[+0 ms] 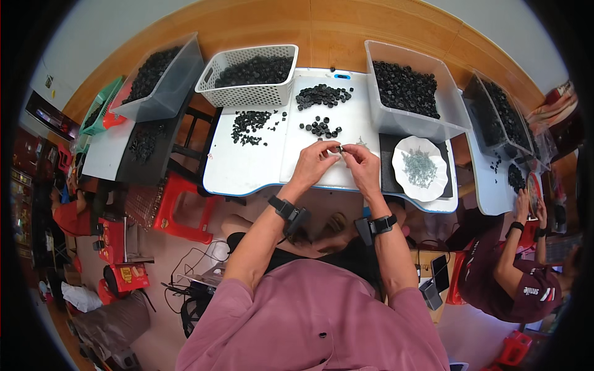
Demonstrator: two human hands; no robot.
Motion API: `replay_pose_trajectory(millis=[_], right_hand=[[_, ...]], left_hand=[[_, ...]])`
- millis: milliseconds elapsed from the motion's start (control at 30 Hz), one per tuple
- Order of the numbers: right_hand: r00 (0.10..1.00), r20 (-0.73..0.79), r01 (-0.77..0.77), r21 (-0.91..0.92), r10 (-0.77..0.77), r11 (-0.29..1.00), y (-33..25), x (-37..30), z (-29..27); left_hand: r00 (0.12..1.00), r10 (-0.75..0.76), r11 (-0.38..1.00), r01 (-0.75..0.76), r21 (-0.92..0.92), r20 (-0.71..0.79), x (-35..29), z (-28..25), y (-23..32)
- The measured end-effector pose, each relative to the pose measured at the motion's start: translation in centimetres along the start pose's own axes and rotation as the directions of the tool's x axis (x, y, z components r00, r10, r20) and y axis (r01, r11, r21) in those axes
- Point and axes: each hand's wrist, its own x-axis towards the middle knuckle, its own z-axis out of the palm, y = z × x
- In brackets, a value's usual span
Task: Sorting and inspecting small black plastic components on a table in a workspace.
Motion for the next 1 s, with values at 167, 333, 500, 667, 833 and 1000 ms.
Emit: replay_pose_trajectory(millis=[167, 333, 500, 667, 833, 1000], right_hand=[[0.987, 0.140, -0.087, 0.047, 0.080, 0.995, -0.1, -0.1, -0.6], [0.998, 0.045, -0.039, 0.024, 0.038, 0.999, -0.1, 0.0, -0.4], [0.982, -0.182, -0.035, 0.036, 0.041, 0.999, -0.8, 0.4, -0.7], [0.975, 0.002, 0.198, -0.480, -0.224, 0.855, -2.8, 2.3, -1.3], [0.956, 0.177, 0.290, -0.668, -0.233, 0.685, -2.7, 3.9, -1.9], [0.927, 0.295, 0.376, -0.742, -0.233, 0.555, -2.3, 4.3, -2.2]], left_hand=[[0.999, -0.022, 0.995, 0.019, -0.093, -0.036, -0.6, 0.7, 0.2], [0.996, -0.066, 0.992, 0.060, -0.115, -0.052, -0.8, 1.1, -0.4], [0.972, -0.187, 0.964, 0.153, -0.218, -0.145, -0.5, 0.9, -0.6], [0.959, -0.198, 0.957, 0.145, -0.249, -0.202, -0.5, 0.9, -0.9], [0.980, -0.060, 0.995, 0.044, -0.092, -0.189, -0.6, 1.0, -1.1], [0.981, -0.095, 0.988, 0.072, -0.140, -0.170, -0.6, 1.0, -0.9]])
